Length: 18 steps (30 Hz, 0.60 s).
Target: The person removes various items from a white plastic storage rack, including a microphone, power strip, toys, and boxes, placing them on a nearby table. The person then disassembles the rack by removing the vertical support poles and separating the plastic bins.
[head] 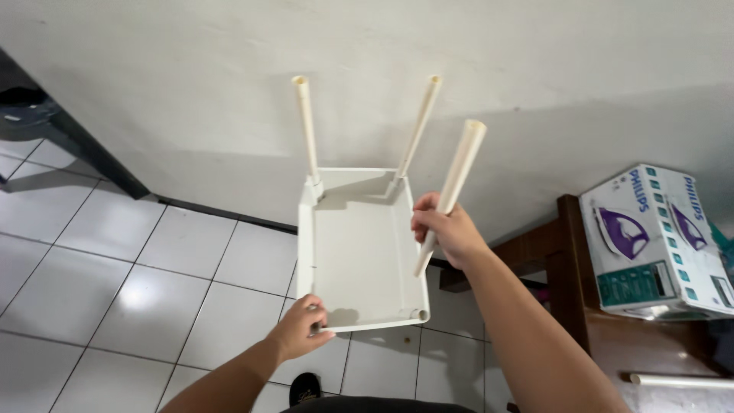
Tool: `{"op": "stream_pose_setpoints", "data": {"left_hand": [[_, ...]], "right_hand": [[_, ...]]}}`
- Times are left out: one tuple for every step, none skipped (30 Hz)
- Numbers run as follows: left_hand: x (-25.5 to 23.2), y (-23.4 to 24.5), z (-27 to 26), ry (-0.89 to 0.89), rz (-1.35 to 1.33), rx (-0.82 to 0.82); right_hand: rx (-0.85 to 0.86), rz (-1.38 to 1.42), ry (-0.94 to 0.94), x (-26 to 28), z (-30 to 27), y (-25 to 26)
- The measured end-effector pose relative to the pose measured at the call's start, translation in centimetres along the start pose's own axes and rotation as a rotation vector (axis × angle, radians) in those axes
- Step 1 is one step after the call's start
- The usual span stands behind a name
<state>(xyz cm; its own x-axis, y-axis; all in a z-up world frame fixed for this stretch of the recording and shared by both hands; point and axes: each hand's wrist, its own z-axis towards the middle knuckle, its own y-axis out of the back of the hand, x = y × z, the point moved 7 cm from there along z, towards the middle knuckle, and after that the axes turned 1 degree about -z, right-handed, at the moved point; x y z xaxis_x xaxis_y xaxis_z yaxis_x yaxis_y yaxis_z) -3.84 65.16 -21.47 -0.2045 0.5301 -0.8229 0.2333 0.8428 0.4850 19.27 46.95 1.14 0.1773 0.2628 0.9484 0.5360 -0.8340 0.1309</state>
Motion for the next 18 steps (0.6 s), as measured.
{"op": "stream_pose_setpoints", "data": {"left_hand": [[0.4,0.5,-0.4,0.010,0.031,0.012],[0.9,1.0,-0.9,0.022,0.062,0.022],[1.3,1.3,-1.3,0.034,0.094,0.032],[1.6,1.6,-1.7,0.036,0.099,0.025],[1.9,1.9,-2.1,0.039,0.104,0.017],[2.2,2.2,-2.3,0.041,0.110,0.009],[2.6,2.4,-2.6,0.055,0.128,0.011],[2.9,2.5,-2.6,0.068,0.146,0.013],[3.1,2.4,-2.6,0.081,0.164,0.014],[2.9,2.2,-2.5,0.039,0.176,0.014],[2.6,2.0,-2.4,-0.002,0.187,0.013],[2.2,1.6,-2.4,-0.042,0.197,0.011],[2.1,1.4,-2.3,-0.047,0.183,0.003],[1.8,1.2,-2.1,-0.053,0.170,-0.006],[1.4,1.0,-2.0,-0.059,0.158,-0.015],[1.2,0.8,-1.8,-0.041,0.158,-0.010],[0.9,0.6,-1.7,-0.023,0.159,-0.005],[0.6,0.5,-1.6,-0.007,0.160,0.001]], "right_hand": [[-0.049,-0.009,0.004,-0.4,0.0,1.4],[-0.095,-0.017,0.007,-1.0,0.0,2.6],[-0.141,-0.026,0.010,-1.7,0.1,3.8],[-0.162,-0.039,0.010,-2.6,0.2,4.7],[-0.182,-0.052,0.011,-3.4,0.3,5.5],[-0.203,-0.065,0.011,-4.1,0.5,6.0],[-0.210,-0.102,0.037,-4.5,0.7,6.2],[-0.218,-0.140,0.063,-4.8,0.9,6.4],[-0.226,-0.178,0.089,-4.9,1.1,6.5],[-0.234,-0.214,0.073,-5.1,1.4,6.6],[-0.242,-0.249,0.058,-5.2,1.6,6.6],[-0.248,-0.285,0.042,-5.1,1.8,6.5],[-0.265,-0.303,0.039,-4.9,1.9,6.6],[-0.284,-0.320,0.038,-4.5,2.1,6.6],[-0.302,-0.338,0.037,-4.1,2.3,6.8],[-0.336,-0.268,0.050,-3.8,2.5,7.3],[-0.370,-0.199,0.062,-3.6,2.5,8.0],[-0.404,-0.129,0.074,-3.6,2.5,8.8]]}}
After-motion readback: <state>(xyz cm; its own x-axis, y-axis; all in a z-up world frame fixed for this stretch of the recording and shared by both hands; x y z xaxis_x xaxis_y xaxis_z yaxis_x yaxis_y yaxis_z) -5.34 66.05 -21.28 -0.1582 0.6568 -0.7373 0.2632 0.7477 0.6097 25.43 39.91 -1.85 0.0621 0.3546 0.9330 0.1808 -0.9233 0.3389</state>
